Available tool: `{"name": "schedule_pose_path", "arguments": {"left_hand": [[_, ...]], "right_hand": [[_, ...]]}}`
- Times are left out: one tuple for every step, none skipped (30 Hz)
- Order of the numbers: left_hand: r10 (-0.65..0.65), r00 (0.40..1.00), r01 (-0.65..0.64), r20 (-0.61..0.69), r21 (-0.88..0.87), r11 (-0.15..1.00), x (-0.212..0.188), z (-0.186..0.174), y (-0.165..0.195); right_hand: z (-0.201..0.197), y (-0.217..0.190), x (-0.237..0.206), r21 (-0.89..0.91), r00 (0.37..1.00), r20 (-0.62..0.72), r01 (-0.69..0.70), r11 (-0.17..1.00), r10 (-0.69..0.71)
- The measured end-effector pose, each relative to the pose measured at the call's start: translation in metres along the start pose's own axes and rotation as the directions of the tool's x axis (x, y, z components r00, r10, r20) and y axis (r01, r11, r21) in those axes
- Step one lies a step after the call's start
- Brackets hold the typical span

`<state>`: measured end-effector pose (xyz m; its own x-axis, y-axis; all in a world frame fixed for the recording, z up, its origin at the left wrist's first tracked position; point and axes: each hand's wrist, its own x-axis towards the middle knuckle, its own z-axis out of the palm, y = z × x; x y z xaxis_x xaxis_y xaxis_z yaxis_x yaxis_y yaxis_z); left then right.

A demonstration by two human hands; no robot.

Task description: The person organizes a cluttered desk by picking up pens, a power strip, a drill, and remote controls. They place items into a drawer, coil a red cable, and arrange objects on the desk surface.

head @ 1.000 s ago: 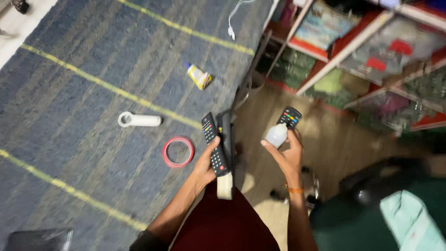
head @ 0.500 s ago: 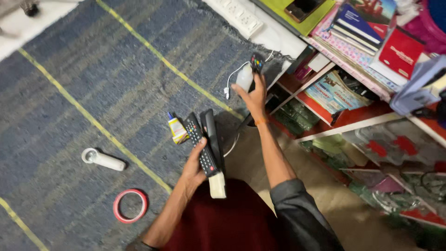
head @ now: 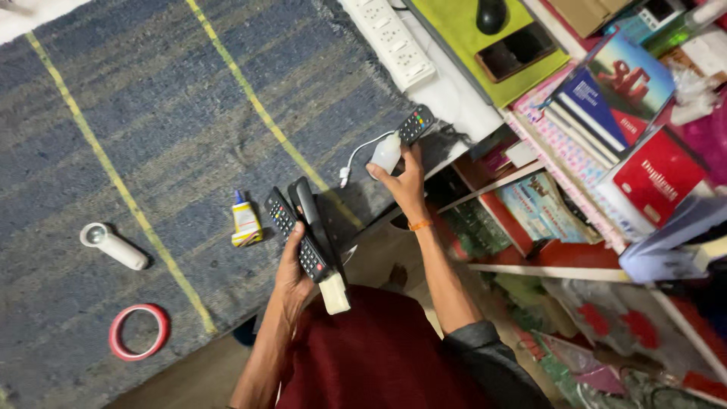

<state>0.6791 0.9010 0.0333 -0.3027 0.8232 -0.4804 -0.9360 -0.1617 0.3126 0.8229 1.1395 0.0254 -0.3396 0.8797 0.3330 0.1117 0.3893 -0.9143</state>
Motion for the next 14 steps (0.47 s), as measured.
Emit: {"name": "schedule_pose_path", "arguments": {"left_hand": [[0.004, 1.000, -0.004, 0.003, -0.018, 1.000, 0.002, 0.006, -0.007], [0.005, 1.000, -0.005, 0.003, -0.034, 0.999, 0.003, 0.011, -0.014], [0.004, 1.000, -0.004, 0.005, -0.051, 0.999, 0.006, 0.016, -0.022], [0.017, 1.000, -0.017, 0.006, -0.042, 0.999, 0.008, 0.020, -0.030], [0.029, 1.000, -0.029, 0.004, -0.032, 0.999, 0.009, 0.022, -0.037], [0.039, 0.999, -0.039, 0.000, -0.022, 0.999, 0.009, 0.024, -0.044], [0.017, 1.000, -0.017, -0.010, -0.042, 0.999, 0.009, 0.025, -0.052], [-0.005, 1.000, 0.004, -0.017, -0.062, 0.998, 0.010, 0.028, -0.058], [-0.028, 0.999, 0.027, -0.021, -0.079, 0.997, 0.011, 0.030, -0.065], [-0.017, 0.999, 0.015, -0.036, -0.064, 0.998, 0.012, 0.032, -0.072], [-0.007, 0.999, 0.005, -0.042, -0.047, 0.999, 0.014, 0.034, -0.077], [0.001, 0.999, -0.002, -0.047, -0.029, 1.000, 0.018, 0.037, -0.085], [0.005, 1.000, -0.005, -0.009, -0.030, 1.000, 0.021, 0.037, -0.091], [0.002, 1.000, -0.001, 0.025, -0.032, 0.999, 0.020, 0.034, -0.094]], "right_hand": [[-0.007, 0.002, 0.006, 0.116, 0.987, 0.049, -0.155, 0.981, 0.150], [-0.012, 0.004, 0.010, 0.180, 0.971, 0.072, -0.236, 0.955, 0.227], [-0.017, 0.007, 0.015, 0.239, 0.949, 0.101, -0.316, 0.918, 0.300], [-0.023, 0.009, 0.018, 0.294, 0.918, 0.133, -0.395, 0.870, 0.372], [-0.032, 0.012, 0.018, 0.174, 0.908, 0.156, -0.412, 0.894, 0.388], [-0.042, 0.014, 0.016, 0.052, 0.896, 0.177, -0.422, 0.905, 0.408], [-0.051, 0.017, 0.014, -0.072, 0.881, 0.196, -0.425, 0.902, 0.430], [-0.060, 0.019, 0.013, -0.079, 0.874, 0.227, -0.424, 0.902, 0.430], [-0.068, 0.020, 0.011, -0.082, 0.866, 0.255, -0.423, 0.903, 0.429], [-0.077, 0.023, 0.010, -0.086, 0.861, 0.280, -0.418, 0.904, 0.425], [-0.086, 0.025, 0.009, -0.006, 0.878, 0.273, -0.407, 0.914, 0.393], [-0.097, 0.027, 0.006, 0.074, 0.895, 0.260, -0.392, 0.917, 0.361], [-0.108, 0.031, 0.003, 0.151, 0.910, 0.244, -0.377, 0.914, 0.335], [-0.119, 0.037, 0.000, 0.209, 0.919, 0.199, -0.380, 0.901, 0.341]]}}
